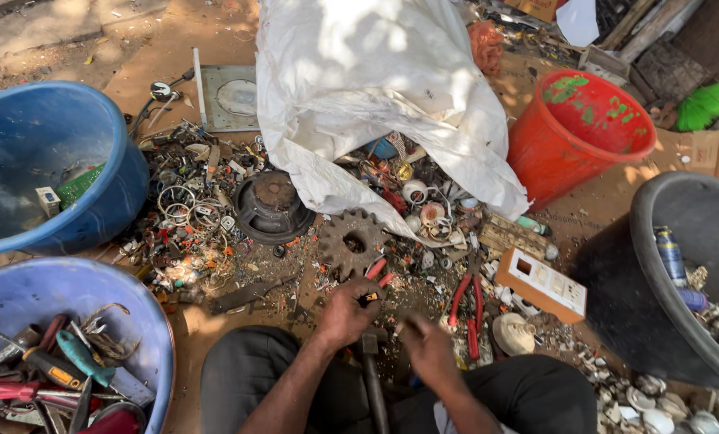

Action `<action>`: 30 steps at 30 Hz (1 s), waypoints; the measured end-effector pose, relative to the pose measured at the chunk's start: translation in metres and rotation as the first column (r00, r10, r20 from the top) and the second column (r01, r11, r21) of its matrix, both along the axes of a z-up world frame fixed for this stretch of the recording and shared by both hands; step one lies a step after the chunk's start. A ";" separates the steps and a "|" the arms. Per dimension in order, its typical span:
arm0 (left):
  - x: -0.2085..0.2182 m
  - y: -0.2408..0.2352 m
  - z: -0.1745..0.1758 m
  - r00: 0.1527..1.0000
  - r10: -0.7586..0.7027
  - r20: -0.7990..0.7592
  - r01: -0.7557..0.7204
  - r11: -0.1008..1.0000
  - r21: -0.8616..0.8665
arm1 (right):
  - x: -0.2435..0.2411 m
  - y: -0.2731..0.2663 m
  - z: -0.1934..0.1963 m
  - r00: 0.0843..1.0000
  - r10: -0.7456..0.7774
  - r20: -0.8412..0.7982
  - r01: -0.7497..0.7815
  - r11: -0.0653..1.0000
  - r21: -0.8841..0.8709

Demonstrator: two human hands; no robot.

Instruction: The person sits on the ground and uses pliers and a hammer to disassemble small electronic components. They repeatedly strike a component held in pliers against a metal gear to break it apart, then use a screwdriver to pry open a white plastic housing.

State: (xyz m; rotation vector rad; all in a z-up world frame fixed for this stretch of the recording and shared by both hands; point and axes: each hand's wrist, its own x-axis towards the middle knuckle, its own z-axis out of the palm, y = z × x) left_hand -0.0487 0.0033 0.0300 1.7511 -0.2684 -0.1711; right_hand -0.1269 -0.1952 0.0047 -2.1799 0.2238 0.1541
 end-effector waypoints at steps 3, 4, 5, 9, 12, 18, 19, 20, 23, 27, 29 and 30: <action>-0.015 -0.006 0.012 0.994 -0.102 0.040 0.102 0.995 0.020 | 0.007 -0.010 0.014 0.994 -0.027 0.104 -0.010 0.940 0.340; -0.019 -0.007 0.015 0.991 -0.126 0.046 0.124 0.991 0.043 | 0.006 -0.012 0.012 0.995 -0.010 0.102 -0.035 0.901 0.432; -0.023 -0.009 0.018 0.987 -0.149 0.052 0.146 0.987 0.067 | 0.002 -0.013 0.010 0.999 -0.029 0.042 0.007 0.902 0.432; -0.037 -0.012 0.025 0.993 -0.116 0.004 0.115 0.991 0.074 | -0.005 -0.005 -0.002 0.993 -0.085 -0.084 0.118 0.811 0.573; -0.051 -0.011 0.024 0.994 -0.094 0.060 0.090 0.994 0.059 | -0.008 -0.003 -0.003 0.980 -0.080 -0.181 0.183 0.715 0.675; -0.070 -0.013 0.016 0.998 0.057 -0.041 -0.045 0.967 0.250 | -0.022 0.012 -0.010 0.963 0.084 0.257 -0.120 0.985 0.128; -0.071 -0.015 0.016 0.987 0.133 -0.094 -0.102 0.955 0.278 | -0.026 0.016 -0.012 0.826 0.331 0.455 -0.182 0.922 -0.341; -0.072 -0.015 0.017 0.967 0.209 -0.143 -0.157 0.938 0.308 | -0.029 0.019 -0.012 0.881 0.253 0.401 -0.163 0.956 -0.244; -0.076 -0.007 0.019 0.941 0.197 -0.274 -0.120 0.954 0.275 | -0.026 0.022 -0.012 0.998 0.023 0.059 -0.040 0.954 0.297; -0.087 0.003 0.020 0.997 -0.061 -0.057 0.072 0.973 0.217 | -0.021 0.006 -0.007 0.900 0.175 -0.399 0.254 0.533 0.807; -0.090 0.005 0.021 0.986 -0.071 -0.150 0.102 0.972 0.210 | -0.020 0.000 -0.009 0.877 0.223 -0.425 0.268 0.505 0.820; -0.088 0.005 0.022 0.995 -0.076 -0.065 0.087 0.977 0.195 | -0.019 -0.001 -0.011 0.875 0.217 -0.433 0.284 0.496 0.821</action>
